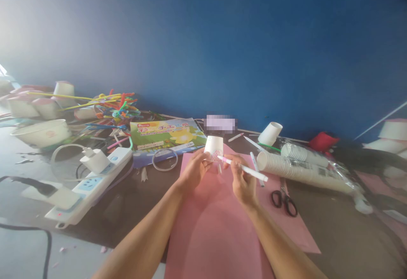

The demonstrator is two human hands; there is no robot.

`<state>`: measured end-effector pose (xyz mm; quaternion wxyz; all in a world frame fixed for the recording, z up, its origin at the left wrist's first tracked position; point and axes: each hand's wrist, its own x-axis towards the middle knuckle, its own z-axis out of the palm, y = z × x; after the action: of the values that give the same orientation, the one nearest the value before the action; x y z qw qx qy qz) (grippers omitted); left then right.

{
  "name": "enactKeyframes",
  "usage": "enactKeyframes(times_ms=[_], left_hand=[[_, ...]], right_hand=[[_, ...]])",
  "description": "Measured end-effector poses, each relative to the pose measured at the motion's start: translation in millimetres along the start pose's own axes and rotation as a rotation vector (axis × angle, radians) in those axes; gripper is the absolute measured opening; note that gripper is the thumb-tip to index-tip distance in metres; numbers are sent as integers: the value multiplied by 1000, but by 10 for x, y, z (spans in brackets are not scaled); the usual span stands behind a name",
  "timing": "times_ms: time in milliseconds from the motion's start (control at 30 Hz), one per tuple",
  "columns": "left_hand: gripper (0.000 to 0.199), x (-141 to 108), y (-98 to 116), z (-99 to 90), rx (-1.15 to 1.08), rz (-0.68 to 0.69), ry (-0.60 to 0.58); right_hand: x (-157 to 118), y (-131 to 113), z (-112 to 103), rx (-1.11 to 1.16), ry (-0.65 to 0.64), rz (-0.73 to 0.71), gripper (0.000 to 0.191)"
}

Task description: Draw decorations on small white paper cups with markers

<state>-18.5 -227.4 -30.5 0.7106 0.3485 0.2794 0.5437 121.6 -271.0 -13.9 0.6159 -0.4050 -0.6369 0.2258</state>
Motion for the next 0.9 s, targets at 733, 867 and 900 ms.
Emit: enactKeyframes(times_ms=[733, 867, 900], left_hand=[[26, -29, 9, 17, 34, 37, 7], [22, -17, -6, 4, 41, 50, -19], [21, -14, -10, 0, 45, 52, -22]], right_hand=[[-15, 70, -6, -100, -65, -27, 23], [-7, 53, -2, -74, -74, -12, 23], [-3, 43, -2, -59, -76, -9, 24]])
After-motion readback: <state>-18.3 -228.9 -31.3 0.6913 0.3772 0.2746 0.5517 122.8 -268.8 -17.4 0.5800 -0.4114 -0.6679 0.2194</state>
